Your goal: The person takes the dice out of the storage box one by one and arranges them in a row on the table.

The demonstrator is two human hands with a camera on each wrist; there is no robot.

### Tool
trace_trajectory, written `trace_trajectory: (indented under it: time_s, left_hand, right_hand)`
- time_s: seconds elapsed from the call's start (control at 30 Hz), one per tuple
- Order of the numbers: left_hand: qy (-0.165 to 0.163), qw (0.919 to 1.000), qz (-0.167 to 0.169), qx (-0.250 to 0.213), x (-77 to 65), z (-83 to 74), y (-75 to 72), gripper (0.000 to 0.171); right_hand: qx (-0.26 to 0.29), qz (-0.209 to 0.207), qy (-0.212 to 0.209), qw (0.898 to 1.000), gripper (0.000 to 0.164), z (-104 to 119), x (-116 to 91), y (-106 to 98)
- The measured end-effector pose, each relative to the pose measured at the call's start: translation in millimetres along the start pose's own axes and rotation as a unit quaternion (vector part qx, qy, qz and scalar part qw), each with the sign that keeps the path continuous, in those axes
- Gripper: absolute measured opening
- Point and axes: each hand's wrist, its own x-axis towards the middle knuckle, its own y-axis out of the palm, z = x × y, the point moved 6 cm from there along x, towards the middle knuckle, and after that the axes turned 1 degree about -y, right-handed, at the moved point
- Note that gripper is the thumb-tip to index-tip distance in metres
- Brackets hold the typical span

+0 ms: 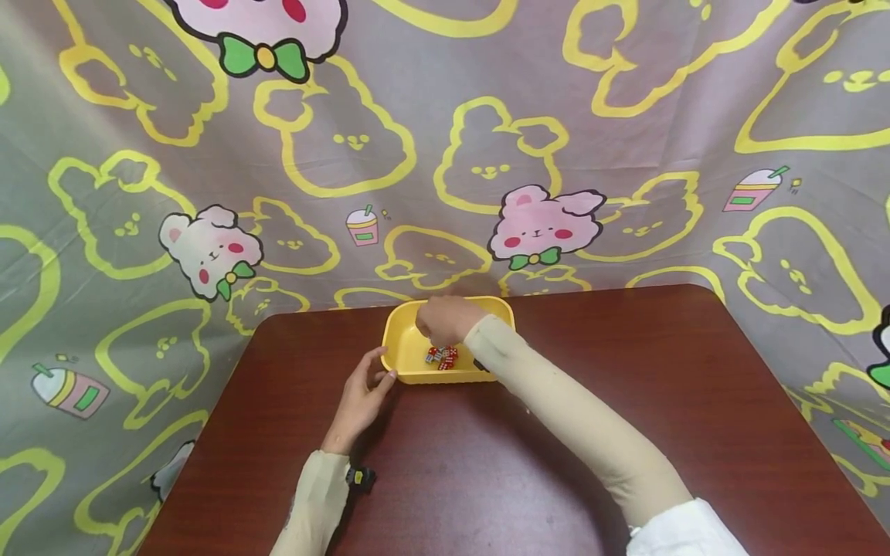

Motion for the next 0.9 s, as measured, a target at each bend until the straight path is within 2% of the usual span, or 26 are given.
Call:
trace_trajectory:
  time_s: [0.5,0.9]
  left_hand:
    - [0.001,1.0,0.002,0.002,0.4,0.2,0.6,0.047]
    - [-0.005,1.0,0.001,0.004,1.0,1.6,1.3,0.046]
  right_hand:
    - [-0.023,-0.023,-0.036,0.999,0.006,25,-21,-9]
    - [-0.032,-0.039,-0.046,0.998,0.015,38,-34,-7]
